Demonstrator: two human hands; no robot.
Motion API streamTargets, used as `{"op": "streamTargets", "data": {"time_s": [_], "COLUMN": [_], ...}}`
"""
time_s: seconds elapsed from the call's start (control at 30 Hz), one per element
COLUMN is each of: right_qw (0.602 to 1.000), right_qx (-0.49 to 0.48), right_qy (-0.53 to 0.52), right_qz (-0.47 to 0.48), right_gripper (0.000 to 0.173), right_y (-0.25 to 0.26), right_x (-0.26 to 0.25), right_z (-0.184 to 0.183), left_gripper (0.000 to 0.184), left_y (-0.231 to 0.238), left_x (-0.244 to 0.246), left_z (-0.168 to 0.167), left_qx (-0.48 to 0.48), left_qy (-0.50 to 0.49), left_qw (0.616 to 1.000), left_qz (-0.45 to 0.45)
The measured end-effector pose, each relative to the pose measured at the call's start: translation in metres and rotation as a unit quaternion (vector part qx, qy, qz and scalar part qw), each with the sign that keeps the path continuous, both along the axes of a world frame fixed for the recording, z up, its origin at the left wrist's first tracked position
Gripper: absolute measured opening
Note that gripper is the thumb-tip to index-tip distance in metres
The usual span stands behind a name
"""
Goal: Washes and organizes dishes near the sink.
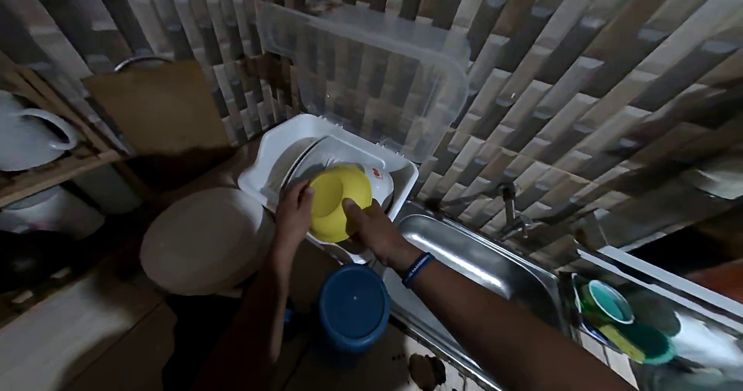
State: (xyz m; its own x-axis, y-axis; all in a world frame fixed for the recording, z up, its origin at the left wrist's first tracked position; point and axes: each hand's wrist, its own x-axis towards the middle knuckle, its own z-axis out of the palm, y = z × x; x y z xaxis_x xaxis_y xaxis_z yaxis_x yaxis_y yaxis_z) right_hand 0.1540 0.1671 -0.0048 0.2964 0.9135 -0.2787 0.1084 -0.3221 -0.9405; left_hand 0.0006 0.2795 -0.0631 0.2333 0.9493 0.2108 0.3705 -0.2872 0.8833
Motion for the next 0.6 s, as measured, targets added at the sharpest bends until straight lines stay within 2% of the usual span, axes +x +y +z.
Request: {"op": "streamTargets", "data": {"time_s": [0.1,0.23,0.3,0.37,0.47,0.6], "right_qw": [0.979,0.897,0.866,0.862,0.877,0.9], "right_qx": [-0.046,-0.114,-0.12,-0.113,-0.066,-0.016], "right_qy": [-0.189,-0.411,-0.468,-0.476,-0.45,-0.384], "right_qz": [0.055,0.115,0.13,0.13,0.151,0.204], "right_gripper": [0.065,0.071,0.069,0.067,0.061,0.049], "right_y": [0.009,0.028,0.034,0.036,0.023,-0.025], "right_x": [-0.001,0.006,0.013,0.02,0.026,0.032], "right_z": [0.023,0.039,0.039,0.036,0.032,0.035], "left_gripper": [0.035,0.029,0.035,0.04,0.049,0.061], "left_y": [0.005,0.008,0.008,0.009,0.01,0.012], "left_x": [0.004,0.008,0.008,0.005,-0.002,0.002], "left_z": [0.002,0.002,0.0,0.001,0.004,0.004], "left_qx": [-0.009,0.026,0.043,0.046,0.024,0.011], "left_qy": [-0.015,0.022,0.036,0.046,0.095,0.172], "left_qw": [0.997,0.988,0.987,0.991,0.994,0.985], "left_qz": [0.075,0.151,0.15,0.117,0.051,0.017]}}
